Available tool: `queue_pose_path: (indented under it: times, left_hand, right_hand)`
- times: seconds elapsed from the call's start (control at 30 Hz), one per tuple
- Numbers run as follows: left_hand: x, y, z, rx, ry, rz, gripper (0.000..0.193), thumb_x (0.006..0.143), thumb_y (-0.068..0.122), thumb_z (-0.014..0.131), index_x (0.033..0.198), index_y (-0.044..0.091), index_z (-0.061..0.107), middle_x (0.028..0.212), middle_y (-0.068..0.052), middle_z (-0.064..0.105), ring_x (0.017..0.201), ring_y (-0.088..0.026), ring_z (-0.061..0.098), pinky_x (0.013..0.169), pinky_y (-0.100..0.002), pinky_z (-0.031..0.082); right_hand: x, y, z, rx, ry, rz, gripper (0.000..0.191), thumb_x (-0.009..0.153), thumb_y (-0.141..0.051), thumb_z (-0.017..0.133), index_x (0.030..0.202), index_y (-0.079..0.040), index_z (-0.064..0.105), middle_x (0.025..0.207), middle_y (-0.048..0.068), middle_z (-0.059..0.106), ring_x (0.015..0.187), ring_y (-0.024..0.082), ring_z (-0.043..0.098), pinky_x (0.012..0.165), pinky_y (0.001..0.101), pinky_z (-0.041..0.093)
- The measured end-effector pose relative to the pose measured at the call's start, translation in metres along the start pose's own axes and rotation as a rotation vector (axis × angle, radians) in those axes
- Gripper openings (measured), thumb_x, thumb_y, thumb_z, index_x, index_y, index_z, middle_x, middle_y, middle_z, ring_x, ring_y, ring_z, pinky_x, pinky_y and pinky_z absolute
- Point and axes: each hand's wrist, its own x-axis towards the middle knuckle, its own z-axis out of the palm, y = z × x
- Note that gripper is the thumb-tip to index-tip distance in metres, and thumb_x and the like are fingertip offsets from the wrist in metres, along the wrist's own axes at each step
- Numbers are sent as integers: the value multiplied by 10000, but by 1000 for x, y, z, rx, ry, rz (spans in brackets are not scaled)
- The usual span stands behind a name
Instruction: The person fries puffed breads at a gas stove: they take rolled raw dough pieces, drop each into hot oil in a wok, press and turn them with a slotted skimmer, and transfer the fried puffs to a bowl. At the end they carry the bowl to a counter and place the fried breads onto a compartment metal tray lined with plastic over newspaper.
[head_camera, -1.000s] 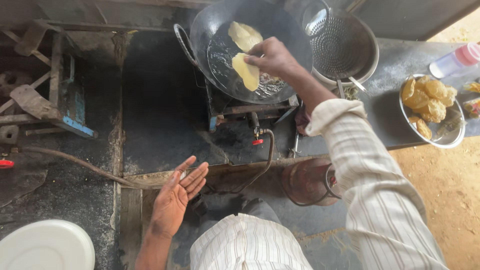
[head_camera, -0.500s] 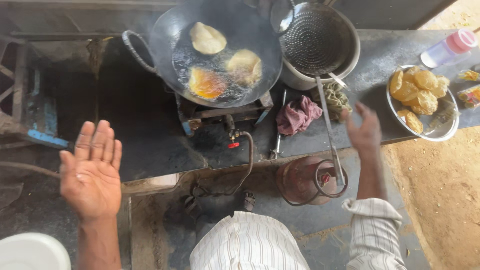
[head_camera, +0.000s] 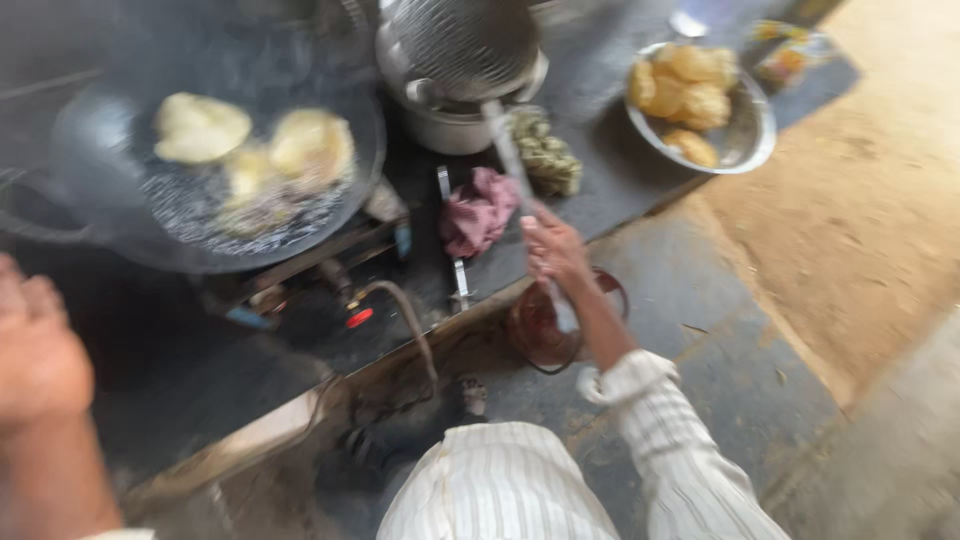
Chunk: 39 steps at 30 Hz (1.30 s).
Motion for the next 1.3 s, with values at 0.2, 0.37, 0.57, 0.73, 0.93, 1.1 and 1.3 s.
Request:
queue_pose_path:
  times: [0.2,0.37,0.57,0.73,0.93,1.1,1.3]
  left_hand:
    - [25,36,-10,-132,164,-106,1085,944,814,412,1714,104,129,1809,-183,63,1675,-324,-14,1312,-487,-47]
    - [45,45,-6,-195,180,-94,1102,934,827,395,1717,95,139,1795,-206,39,1661,-341,-50,1302,-480,-72]
    - [46,42,-16,-237,162,-93,1051,949,808,374,1704,107,172,1796,-194,77,1661,-330,-22,1301,-461,-59]
    - [42,39,-26,-243,145,-98,1016,964,793,356,1702,119,174,1791,-193,79,1665,-323,-19,1299,-454,-57]
    - [37,40,-36,-240,138,-104,993,980,779,336,1704,121,169,1789,-210,73,1659,-328,-44,1302,-458,-67]
    - [36,41,-38,-239,147,-95,991,982,776,333,1704,117,173,1789,-222,80,1658,-342,-54,1304,-471,-70]
    - [39,39,-37,-200,144,-87,989,985,776,328,1697,106,176,1783,-234,89,1655,-361,-50,1311,-479,-59]
  right_hand:
    - [-101,-42,53,-164,34,-252,600,1001,-140,554,1579,-191,398,533,-77,350,343,45,358,322,208,364]
    - [-157,-44,95,-550,88,-272,572,976,-116,589,1542,-121,506,547,-31,434,388,41,365,338,223,315]
    - [-166,-26,117,-1056,-69,-483,538,996,-147,618,1523,-136,512,1124,-46,687,760,-2,537,614,187,463]
    - [-144,-14,138,-1220,114,-218,571,964,-184,649,1523,-235,547,764,27,614,643,52,458,585,230,434]
    - [-146,-26,151,-1075,107,-252,550,978,-159,623,1521,-173,535,799,-44,591,647,31,456,569,214,419]
    - [-175,-19,142,-1076,65,-222,558,971,-132,638,1519,-118,533,840,-18,610,645,45,470,552,222,406]
    - [-192,-6,132,-1082,65,-143,578,950,-126,659,1518,-128,553,704,-33,550,572,45,394,494,224,330]
